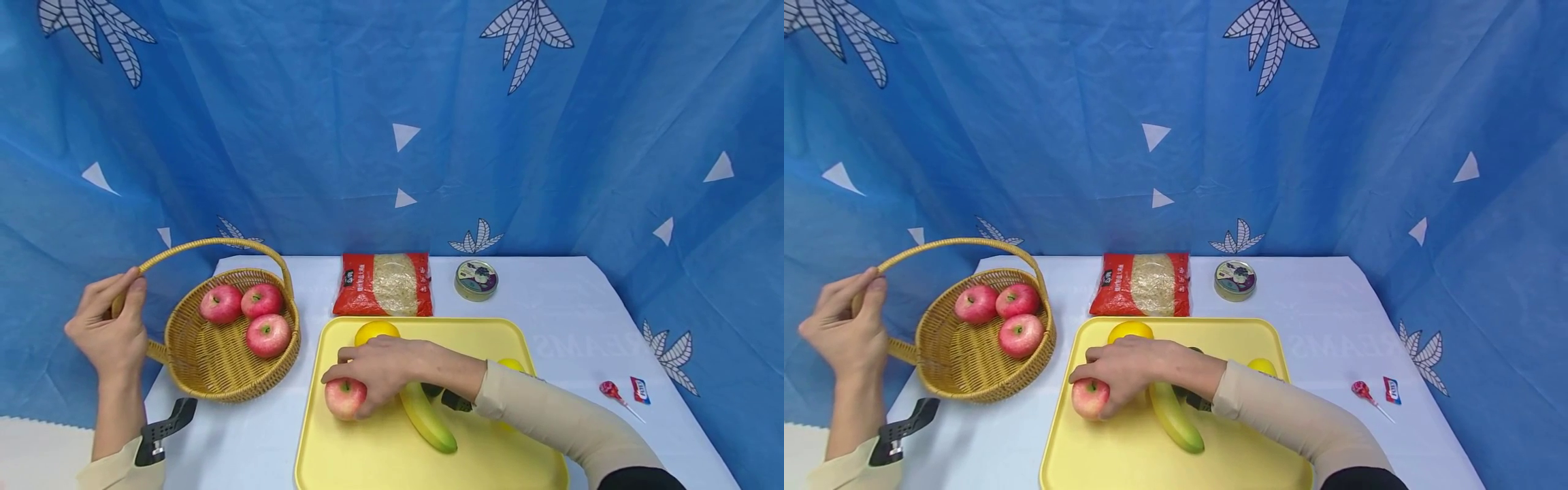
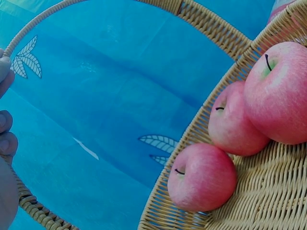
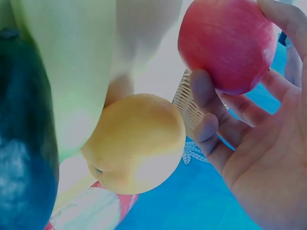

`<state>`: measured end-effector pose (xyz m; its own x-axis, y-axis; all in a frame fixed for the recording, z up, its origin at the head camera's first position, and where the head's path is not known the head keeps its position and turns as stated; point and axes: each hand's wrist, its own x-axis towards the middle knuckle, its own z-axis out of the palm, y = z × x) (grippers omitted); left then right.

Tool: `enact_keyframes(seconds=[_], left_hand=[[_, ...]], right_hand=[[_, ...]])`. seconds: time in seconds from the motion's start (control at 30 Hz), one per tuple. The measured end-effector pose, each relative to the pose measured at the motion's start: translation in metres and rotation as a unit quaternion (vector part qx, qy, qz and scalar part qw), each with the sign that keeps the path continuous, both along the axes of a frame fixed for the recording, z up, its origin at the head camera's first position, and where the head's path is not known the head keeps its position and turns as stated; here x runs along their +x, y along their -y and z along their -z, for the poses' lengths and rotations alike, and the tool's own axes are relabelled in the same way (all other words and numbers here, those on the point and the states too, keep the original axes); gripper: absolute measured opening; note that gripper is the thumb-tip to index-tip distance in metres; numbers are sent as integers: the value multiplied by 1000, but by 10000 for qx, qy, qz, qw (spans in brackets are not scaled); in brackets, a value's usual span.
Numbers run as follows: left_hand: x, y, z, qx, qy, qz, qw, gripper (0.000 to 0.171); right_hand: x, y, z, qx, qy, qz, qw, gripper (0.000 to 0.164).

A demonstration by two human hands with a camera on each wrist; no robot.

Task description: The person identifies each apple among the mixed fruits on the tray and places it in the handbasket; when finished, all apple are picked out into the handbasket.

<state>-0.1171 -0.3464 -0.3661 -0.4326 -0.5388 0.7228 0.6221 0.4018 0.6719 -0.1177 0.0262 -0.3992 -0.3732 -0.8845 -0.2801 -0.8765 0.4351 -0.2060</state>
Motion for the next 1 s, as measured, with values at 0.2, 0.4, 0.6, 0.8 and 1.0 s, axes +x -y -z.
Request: enact_keyframes(seconds=[0.2,0.4,0.6,0.8,1.0], left_hand=[[-1,2,2,-22,37,14,10000,15],[-3,6,6,-37,36,17,10000,15],[-7,12,10,-62,88,-56,9999,15],[-7,13,11,-71,13,7,10000,15],[-5,9,7,-21,-107,88,9999,15]], right_hand=[[0,2,-2,-110,-73,-62,9999,68],[-1,4,-4,-187,-144,-69,9997,70],[-4,6,-7,-356,-183,-46,9992,72],[-8,10,-9,-612,-244,-104,9978,69],[-10,19,-11,-815,-154,-140,9965,69]])
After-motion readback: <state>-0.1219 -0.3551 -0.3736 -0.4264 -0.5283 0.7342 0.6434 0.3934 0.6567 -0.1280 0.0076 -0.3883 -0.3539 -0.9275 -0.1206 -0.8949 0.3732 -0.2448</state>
